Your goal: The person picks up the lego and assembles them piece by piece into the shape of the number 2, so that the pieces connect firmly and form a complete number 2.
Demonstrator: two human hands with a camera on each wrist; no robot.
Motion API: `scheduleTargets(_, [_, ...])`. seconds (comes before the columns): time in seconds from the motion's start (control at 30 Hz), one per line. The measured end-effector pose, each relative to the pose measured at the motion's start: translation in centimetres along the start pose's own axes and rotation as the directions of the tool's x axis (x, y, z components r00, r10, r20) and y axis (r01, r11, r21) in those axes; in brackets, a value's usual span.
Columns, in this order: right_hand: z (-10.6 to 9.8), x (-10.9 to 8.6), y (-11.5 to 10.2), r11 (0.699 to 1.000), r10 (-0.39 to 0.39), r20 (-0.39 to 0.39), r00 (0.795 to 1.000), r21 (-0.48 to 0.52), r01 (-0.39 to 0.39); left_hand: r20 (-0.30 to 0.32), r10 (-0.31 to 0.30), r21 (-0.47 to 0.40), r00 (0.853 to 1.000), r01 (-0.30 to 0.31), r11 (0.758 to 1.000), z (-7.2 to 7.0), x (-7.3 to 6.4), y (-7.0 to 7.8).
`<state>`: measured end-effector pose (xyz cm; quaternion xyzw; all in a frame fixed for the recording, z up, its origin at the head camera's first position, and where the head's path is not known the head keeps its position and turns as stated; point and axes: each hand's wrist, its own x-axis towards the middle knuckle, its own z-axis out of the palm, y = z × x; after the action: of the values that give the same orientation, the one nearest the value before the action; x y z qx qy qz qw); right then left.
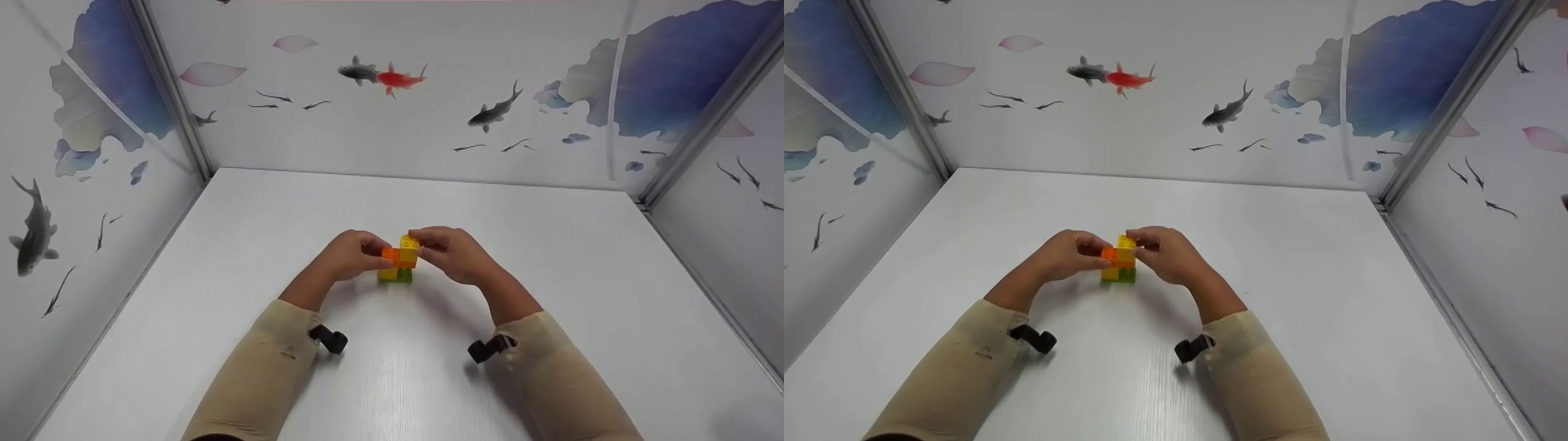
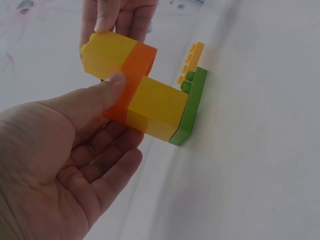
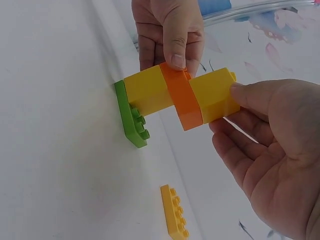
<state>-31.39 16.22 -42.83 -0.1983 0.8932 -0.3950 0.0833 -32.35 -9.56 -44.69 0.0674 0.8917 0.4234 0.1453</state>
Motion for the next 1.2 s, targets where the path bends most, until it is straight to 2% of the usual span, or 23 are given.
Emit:
scheduleTargets(0.5, [-0.2, -0.3, 0.0, 0.998, -0.024, -0.011, 1.000, 0.060, 0.025, -0.007, 0.025, 0.006, 1.000, -0.025, 1.000, 0.1, -0.1, -0.2])
scheduleTargets(0.73, [-1.0, 0.0, 0.9, 0.997, -0.015, -0.060, 0.998, 0.080, 0.020, -0.017, 0.014, 0.016, 1.000, -0.014, 1.000, 0.1, -0.3, 0.0])
scheduleTargets(0.87, [-1.7, 0.1, 1.7, 0.998, 0.030, -0.089, 0.996, 0.061, -0.024, -0.011, 0.006, 0.015, 1.000, -0.006, 1.000, 0.2, -0.2, 0.0])
scheduleTargets(1.1, [-2.4, 0.7, 3.1, 0.990, 0.139, -0.087, 0.986, 0.048, -0.135, -0.014, 0.017, 0.012, 1.000, -0.017, 1.000, 0.3, 0.0, -0.1])
scheduleTargets(1.2, [-2.6, 0.8, 3.7, 0.986, 0.162, -0.094, 0.982, 0.038, -0.160, -0.012, 0.023, 0.011, 1.000, -0.023, 1.000, 0.3, 0.1, -0.2])
